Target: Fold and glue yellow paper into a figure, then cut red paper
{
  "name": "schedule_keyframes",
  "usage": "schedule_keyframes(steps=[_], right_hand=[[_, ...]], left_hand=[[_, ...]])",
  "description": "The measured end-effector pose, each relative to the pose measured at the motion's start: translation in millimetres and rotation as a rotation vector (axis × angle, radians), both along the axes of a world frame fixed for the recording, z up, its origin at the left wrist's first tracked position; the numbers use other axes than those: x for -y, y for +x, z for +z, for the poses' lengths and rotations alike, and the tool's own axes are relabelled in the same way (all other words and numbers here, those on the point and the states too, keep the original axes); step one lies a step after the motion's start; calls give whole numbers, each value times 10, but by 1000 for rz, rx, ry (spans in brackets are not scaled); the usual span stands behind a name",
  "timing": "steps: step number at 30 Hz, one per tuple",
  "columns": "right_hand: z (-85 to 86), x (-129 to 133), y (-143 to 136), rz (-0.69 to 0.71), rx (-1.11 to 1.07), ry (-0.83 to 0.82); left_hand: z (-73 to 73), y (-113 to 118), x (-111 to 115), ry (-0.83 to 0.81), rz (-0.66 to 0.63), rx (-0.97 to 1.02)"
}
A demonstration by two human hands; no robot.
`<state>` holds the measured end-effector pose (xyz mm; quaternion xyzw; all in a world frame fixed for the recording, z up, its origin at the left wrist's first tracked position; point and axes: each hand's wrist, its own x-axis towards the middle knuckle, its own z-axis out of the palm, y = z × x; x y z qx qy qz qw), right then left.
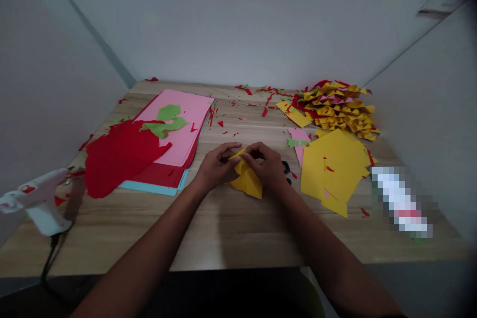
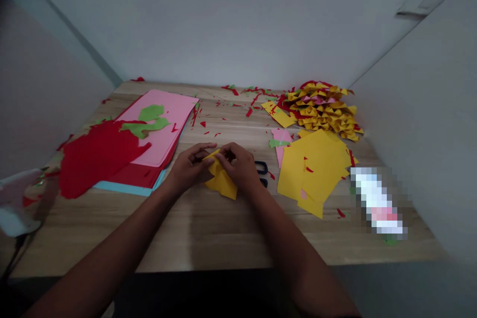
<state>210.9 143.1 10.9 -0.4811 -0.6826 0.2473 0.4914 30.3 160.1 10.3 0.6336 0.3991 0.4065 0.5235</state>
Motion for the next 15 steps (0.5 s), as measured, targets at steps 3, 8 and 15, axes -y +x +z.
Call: schedule_keyframes(steps=[3, 8, 15], right_hand=[[-4, 0, 2, 24, 7, 43], [13, -1, 31, 93, 73, 118], [26, -10, 83, 146, 225, 192]], left_hand=[[-11, -10, -2, 25, -12, -49], [-31, -37, -4, 237, -25, -133], [-27, -41, 22, 224, 47, -72]])
